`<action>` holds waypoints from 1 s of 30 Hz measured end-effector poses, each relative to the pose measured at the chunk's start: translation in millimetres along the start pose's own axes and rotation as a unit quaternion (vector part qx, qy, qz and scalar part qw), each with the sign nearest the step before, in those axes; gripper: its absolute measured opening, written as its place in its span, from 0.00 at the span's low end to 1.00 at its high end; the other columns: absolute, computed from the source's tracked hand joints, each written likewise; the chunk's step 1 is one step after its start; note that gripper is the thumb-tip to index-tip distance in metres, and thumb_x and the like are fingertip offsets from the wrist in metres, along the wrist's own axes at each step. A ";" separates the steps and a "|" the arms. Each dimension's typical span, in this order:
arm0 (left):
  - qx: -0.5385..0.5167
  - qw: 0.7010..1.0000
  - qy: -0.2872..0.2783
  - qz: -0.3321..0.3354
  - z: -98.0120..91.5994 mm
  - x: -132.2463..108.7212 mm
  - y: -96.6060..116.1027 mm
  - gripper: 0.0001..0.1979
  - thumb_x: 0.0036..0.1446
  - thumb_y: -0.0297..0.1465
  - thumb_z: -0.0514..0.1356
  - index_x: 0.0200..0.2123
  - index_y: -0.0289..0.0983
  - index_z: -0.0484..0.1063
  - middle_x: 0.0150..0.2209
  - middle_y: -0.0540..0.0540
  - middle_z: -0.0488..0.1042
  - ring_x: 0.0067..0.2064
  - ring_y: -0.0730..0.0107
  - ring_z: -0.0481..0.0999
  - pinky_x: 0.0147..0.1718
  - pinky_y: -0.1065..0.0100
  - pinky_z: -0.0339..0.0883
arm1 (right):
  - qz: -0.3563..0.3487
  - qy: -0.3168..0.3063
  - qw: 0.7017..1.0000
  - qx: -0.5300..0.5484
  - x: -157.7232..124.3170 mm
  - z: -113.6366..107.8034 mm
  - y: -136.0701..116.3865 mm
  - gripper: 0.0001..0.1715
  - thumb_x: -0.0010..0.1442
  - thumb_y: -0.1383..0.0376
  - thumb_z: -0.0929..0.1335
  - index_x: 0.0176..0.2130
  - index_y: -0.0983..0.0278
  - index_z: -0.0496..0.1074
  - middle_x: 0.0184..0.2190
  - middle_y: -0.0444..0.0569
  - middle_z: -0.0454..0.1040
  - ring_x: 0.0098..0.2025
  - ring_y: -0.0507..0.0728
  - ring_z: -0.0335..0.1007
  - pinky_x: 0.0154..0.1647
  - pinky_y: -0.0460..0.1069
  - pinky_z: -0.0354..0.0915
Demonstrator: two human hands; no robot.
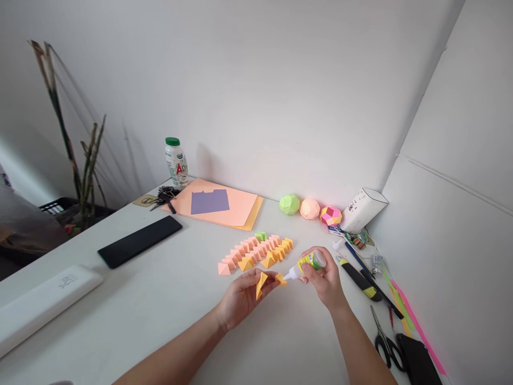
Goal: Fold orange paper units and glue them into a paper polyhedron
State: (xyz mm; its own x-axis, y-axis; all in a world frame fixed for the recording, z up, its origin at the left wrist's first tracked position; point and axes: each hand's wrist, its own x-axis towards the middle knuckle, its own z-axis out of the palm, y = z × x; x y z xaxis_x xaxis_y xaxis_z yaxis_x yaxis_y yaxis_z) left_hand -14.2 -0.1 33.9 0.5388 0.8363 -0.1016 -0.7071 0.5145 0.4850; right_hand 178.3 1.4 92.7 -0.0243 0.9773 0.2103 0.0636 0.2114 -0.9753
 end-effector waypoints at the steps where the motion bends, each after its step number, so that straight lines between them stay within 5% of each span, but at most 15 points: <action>1: 0.002 1.000 0.003 -0.001 0.1 -0.2 0.0 0.09 0.53 0.27 0.57 0.21 0.33 0.71 0.40 0.40 0.77 0.47 0.58 0.73 0.59 0.57 0.51 | 0.003 0.000 1.000 0.004 -0.2 0.9 -0.4 0.14 0.51 0.59 0.71 0.33 0.61 0.64 0.29 0.45 0.67 0.23 0.50 0.59 0.22 0.47 0.62; 30: 0.010 1.000 -0.011 -0.002 -1.1 1.0 -1.1 0.09 0.53 0.28 0.58 0.22 0.34 0.72 0.40 0.40 0.77 0.49 0.55 0.72 0.60 0.55 0.49 | 0.004 -0.008 1.000 -0.006 -2.3 6.0 -1.1 0.12 0.53 0.60 0.70 0.34 0.61 0.63 0.30 0.45 0.67 0.23 0.50 0.61 0.22 0.47 0.62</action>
State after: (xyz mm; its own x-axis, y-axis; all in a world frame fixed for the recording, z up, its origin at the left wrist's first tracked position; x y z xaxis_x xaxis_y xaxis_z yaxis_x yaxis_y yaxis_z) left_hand -13.4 0.4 32.3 0.5520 0.8296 -0.0845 -0.6958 0.5141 0.5015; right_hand 172.3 -1.1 92.9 -0.0388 0.9786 0.2022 0.0756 0.2046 -0.9759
